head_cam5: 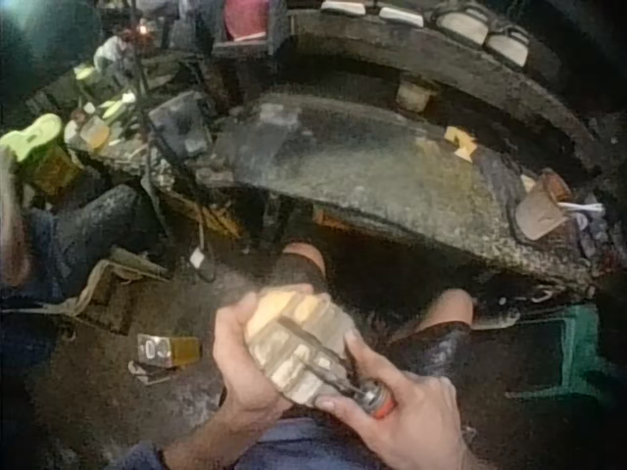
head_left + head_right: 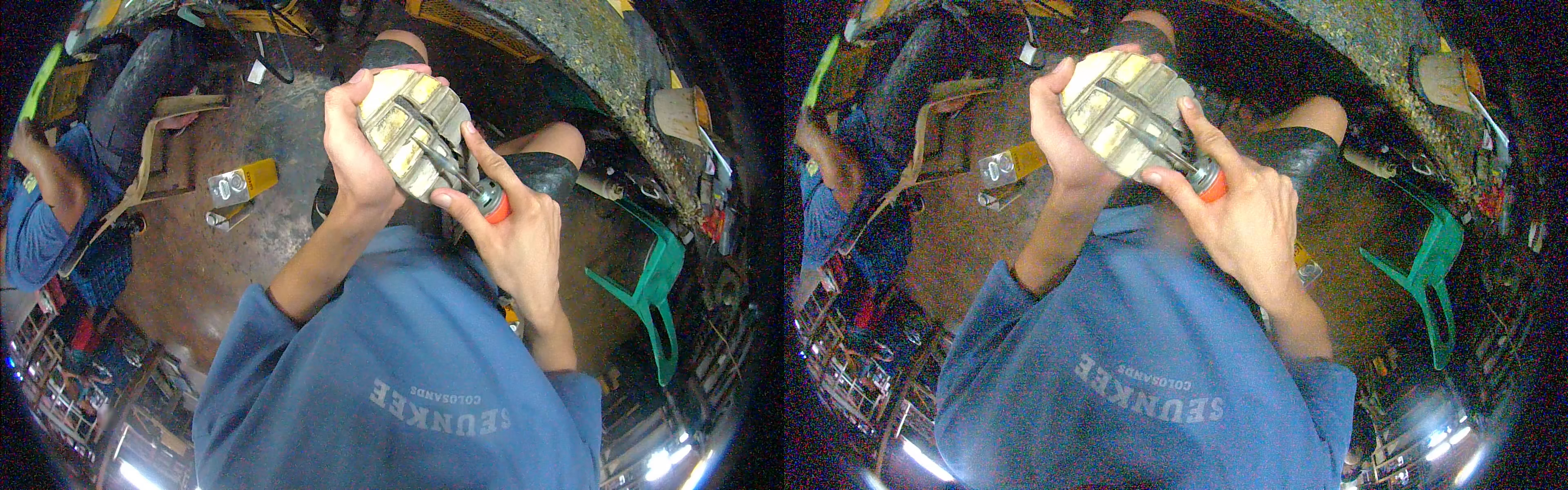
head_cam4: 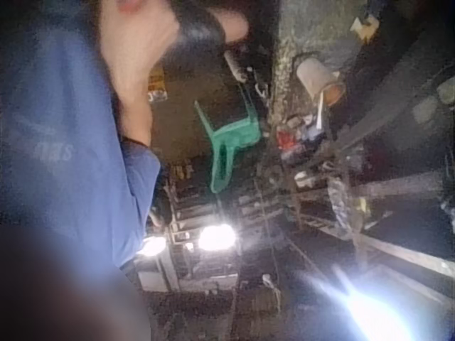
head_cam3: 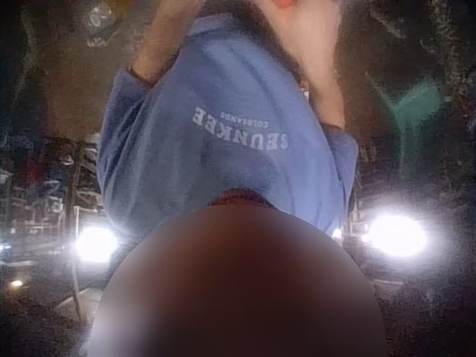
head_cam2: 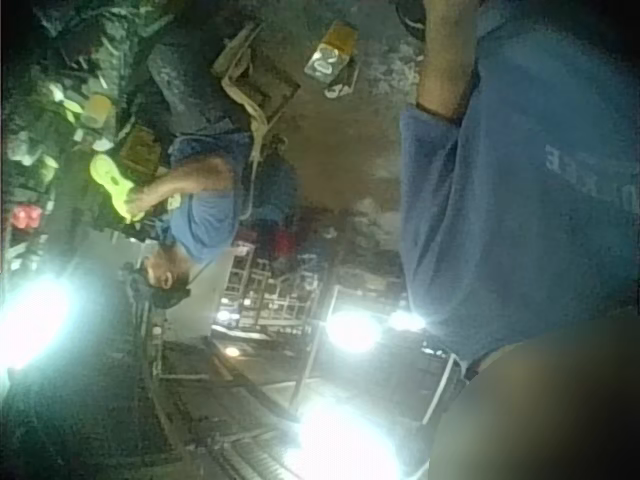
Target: The person holds a shoe in the left hand and uses a small screwdriver-like tool in the right hand to scrape and clean the sole of the shoe. The person repeatedly works on different sections of the sole, removing debris and residue throughout the clip.
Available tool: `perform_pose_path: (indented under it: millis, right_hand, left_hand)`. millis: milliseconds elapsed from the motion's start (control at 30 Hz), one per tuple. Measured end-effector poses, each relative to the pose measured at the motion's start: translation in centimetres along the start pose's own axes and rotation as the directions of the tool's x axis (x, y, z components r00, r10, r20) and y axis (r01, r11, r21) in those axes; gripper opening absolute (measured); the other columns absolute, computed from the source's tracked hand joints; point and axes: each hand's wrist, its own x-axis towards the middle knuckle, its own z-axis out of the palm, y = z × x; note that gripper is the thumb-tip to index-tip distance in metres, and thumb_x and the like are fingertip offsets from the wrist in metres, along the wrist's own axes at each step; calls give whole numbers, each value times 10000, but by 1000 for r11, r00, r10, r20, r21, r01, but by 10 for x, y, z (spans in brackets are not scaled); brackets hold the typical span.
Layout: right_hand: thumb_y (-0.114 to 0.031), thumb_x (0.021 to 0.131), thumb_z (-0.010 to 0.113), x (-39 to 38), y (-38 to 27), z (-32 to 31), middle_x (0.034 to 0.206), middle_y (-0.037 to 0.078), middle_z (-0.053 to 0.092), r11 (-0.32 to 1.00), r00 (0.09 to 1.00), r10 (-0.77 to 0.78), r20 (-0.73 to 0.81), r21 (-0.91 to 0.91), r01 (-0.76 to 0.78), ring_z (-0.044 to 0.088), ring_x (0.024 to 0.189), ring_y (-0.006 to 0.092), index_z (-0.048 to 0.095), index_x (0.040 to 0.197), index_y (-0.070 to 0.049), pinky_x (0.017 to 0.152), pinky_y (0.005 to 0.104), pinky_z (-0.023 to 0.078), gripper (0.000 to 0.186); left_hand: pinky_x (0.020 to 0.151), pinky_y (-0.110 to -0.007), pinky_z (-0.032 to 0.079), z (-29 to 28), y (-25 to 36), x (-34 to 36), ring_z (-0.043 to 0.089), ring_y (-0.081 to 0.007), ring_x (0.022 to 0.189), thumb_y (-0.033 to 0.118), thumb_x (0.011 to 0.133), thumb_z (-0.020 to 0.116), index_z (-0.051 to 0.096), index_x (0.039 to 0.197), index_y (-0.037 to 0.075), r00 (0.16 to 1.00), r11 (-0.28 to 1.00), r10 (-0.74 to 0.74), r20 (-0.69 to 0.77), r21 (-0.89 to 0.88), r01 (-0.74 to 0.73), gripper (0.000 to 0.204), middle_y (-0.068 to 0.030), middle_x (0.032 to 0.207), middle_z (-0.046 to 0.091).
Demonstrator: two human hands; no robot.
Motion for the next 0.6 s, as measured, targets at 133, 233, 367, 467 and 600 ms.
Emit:
perform_pose_path:
  millis: [133, 233, 367, 467, 600]
  right_hand:
    - [-449, 894, 912, -2, 2, 2, 1083, 203, 838, 1000, 1000, 15, 14, 19, -15, 832, 947, 358, 648, 1582, -263, 882, 449, 620, 760]
    - [-638, 896, 827, -3, 2, 6, 929, 240, 801, 998, 999, -51, -7, 35, 51, 798, 830, 425, 626, 1594, -260, 789, 516, 625, 819]
    - [-428, 880, 915, -9, 0, 0, 1156, 195, 819, 991, 999, -43, 18, 130, 40, 819, 976, 327, 623, 1601, -197, 911, 436, 605, 811]
    - [-336, 873, 948, -9, -3, -1, 1335, 161, 803, 929, 987, -106, -119, 343, 142, 813, 1058, 258, 628, 1592, -132, 977, 405, 589, 813]
    - [-231, 922, 915, -6, -7, 11, 1460, 181, 725, 718, 992, 92, 90, 684, -129, 711, 1289, 232, 574, 1626, -109, 1110, 362, 541, 792]
  left_hand:
    - [956, -457, 627, 0, -2, 1, 780, -339, 1001, 496, 1076, 372, 708, 1238, -46, 1000, 999, 31, -5, 33, -31, 658, -235, 1113, 794]
    - [952, -456, 629, -1, -2, 1, 781, -341, 992, 501, 1073, 373, 709, 1245, -45, 999, 997, 43, -19, 65, -42, 664, -239, 1114, 795]
    - [1010, -498, 605, 0, 11, 3, 755, -371, 1104, 514, 1069, 374, 704, 1261, -46, 995, 997, 78, 67, -26, -77, 677, -270, 1212, 770]
    - [1069, -544, 574, 3, 27, 3, 719, -408, 1208, 526, 1071, 366, 663, 1333, -45, 947, 963, 266, 178, -95, -253, 695, -292, 1303, 736]
    - [1148, -591, 522, 4, 20, 10, 673, -439, 1299, 541, 1077, 347, 568, 1447, -41, 769, 798, 600, 222, -88, -596, 725, -307, 1418, 675]
